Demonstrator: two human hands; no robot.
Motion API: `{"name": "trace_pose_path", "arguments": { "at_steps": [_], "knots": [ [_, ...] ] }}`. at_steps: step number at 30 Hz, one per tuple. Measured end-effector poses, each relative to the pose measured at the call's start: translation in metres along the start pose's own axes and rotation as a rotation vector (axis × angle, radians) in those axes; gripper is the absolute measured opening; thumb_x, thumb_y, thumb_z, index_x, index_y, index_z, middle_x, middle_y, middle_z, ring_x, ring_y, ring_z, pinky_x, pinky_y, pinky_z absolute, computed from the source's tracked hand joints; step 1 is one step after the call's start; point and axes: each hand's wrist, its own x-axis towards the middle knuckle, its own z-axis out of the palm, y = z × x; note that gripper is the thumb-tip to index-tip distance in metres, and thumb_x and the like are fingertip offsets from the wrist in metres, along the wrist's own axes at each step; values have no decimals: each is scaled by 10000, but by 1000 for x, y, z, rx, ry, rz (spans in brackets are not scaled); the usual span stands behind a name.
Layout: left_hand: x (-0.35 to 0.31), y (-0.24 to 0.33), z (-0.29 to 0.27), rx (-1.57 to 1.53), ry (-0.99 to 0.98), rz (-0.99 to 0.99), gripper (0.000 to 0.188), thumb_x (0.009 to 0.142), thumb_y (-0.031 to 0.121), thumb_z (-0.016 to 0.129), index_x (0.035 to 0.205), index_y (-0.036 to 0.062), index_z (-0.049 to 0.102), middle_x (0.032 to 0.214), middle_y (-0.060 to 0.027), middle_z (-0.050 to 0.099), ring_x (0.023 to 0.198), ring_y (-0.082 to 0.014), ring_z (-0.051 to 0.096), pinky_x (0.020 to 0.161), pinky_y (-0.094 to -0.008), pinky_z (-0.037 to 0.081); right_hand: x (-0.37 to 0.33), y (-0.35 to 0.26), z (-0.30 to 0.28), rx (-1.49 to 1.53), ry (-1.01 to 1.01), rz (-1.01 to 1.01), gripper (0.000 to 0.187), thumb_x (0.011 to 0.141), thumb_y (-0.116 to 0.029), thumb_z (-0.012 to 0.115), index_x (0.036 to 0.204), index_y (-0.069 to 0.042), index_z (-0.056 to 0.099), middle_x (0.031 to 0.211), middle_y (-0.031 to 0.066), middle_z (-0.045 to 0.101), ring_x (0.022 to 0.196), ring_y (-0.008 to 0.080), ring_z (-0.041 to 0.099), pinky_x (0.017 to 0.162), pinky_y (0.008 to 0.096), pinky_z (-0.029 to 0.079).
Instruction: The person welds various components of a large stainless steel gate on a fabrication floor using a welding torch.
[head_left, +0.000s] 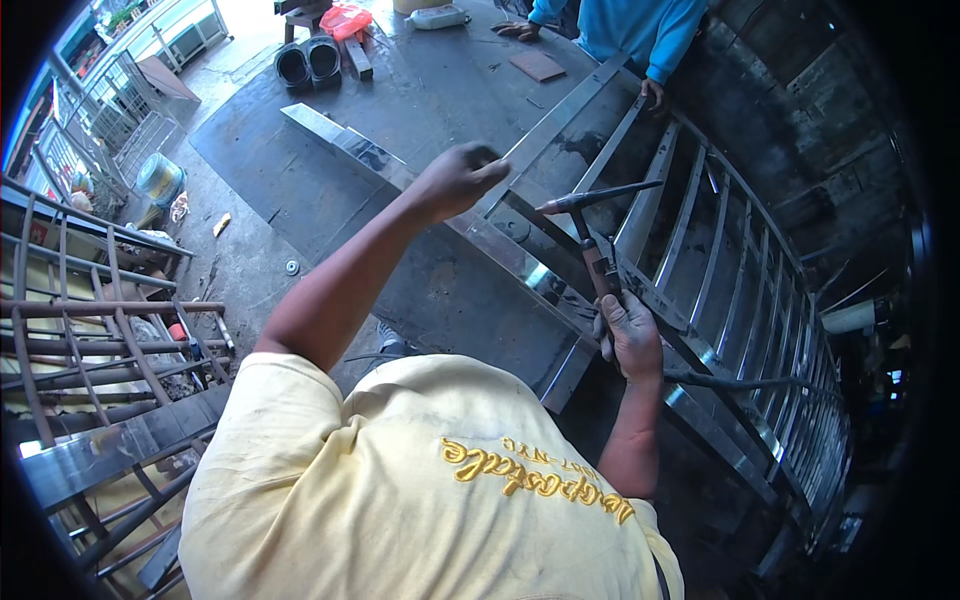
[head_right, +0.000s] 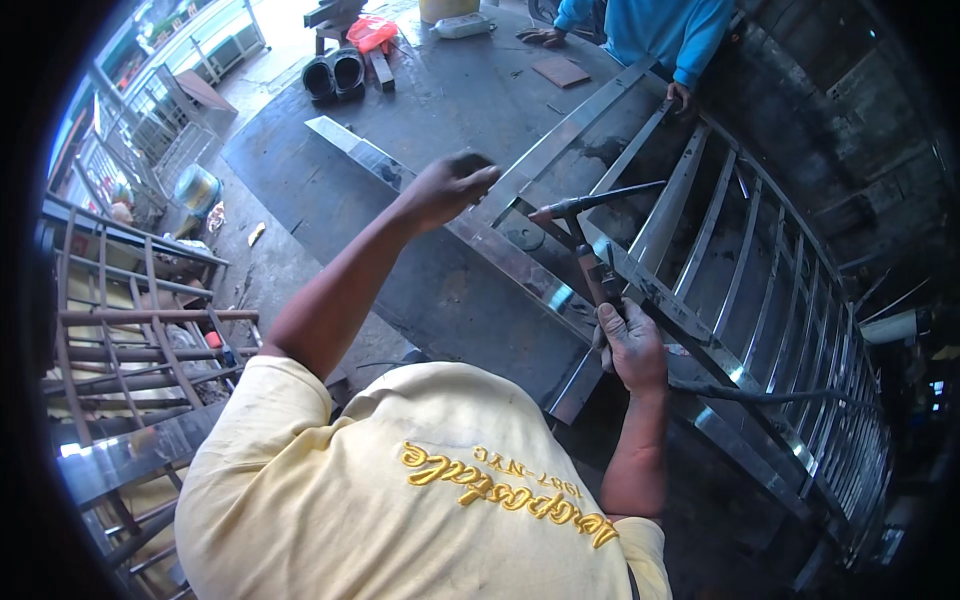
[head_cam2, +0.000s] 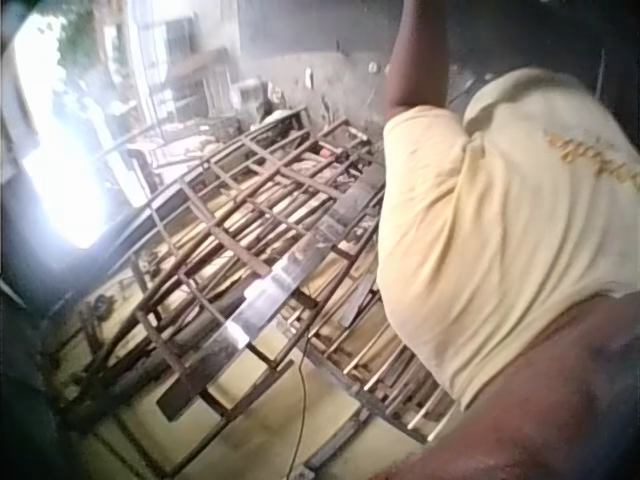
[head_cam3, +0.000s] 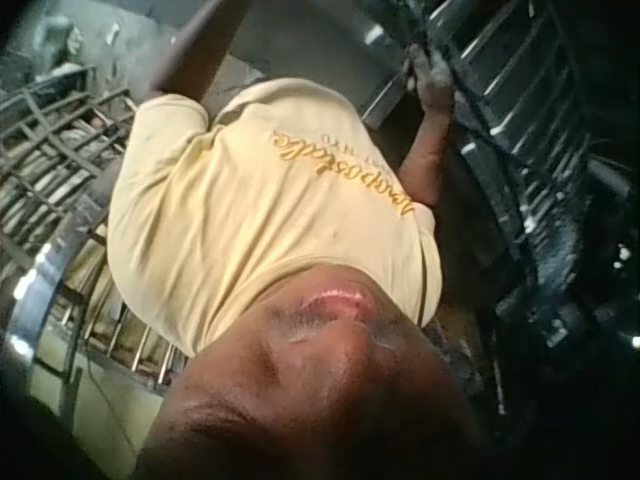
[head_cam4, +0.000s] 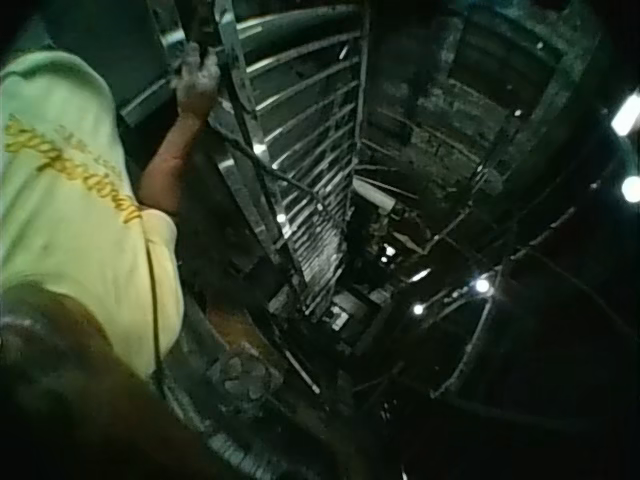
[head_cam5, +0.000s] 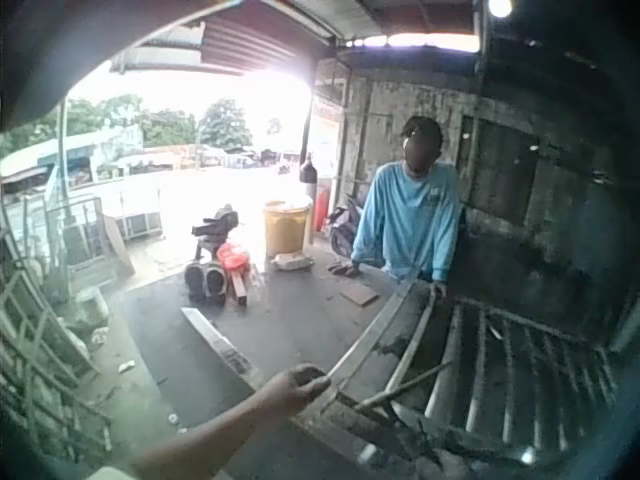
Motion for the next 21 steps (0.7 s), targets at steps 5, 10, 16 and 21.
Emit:
{"name": "trace_pose_path", "arguments": {
  "at_steps": [5, 10, 16, 21],
  "knots": [
    [-66, -59, 36, -148, 17, -216, 344, 1001, 326, 579, 1052, -5, 658, 789, -13, 617, 742, -117, 568, 698, -309, 480, 9, 30, 10, -419, 126, -282, 403, 975, -400, 648, 1008, 1, 627, 707, 103, 634, 536, 197, 580, 506, 310, 435],
    [-105, -91, 72, -167, -73, -314, 219, 976, 218, 622, 1033, 8, 650, 785, -10, 606, 729, -107, 553, 686, -296, 476, 16, 49, 22, -594, 126, -320, 433, 963, -388, 663, 1023, 40, 633, 729, 187, 657, 599, 330, 655, 560, 385, 492],
    [-95, -72, 74, -316, 126, -223, 197, 977, 170, 625, 1080, 7, 662, 880, -31, 657, 800, -115, 578, 746, -289, 488, 16, 34, 8, 45, -172, 136, 353, 1009, -403, 594, 1013, -51, 608, 664, 0, 567, 442, 50, 444, 415, 213, 321],
    [-87, -31, 73, -396, 165, -75, 163, 970, 125, 634, 1072, 5, 674, 930, -44, 683, 873, -117, 586, 814, -284, 489, 5, 27, 1, 128, -172, 143, 431, 987, -467, 602, 1058, -42, 598, 674, 24, 583, 443, 66, 453, 416, 206, 335]
  ]
}}
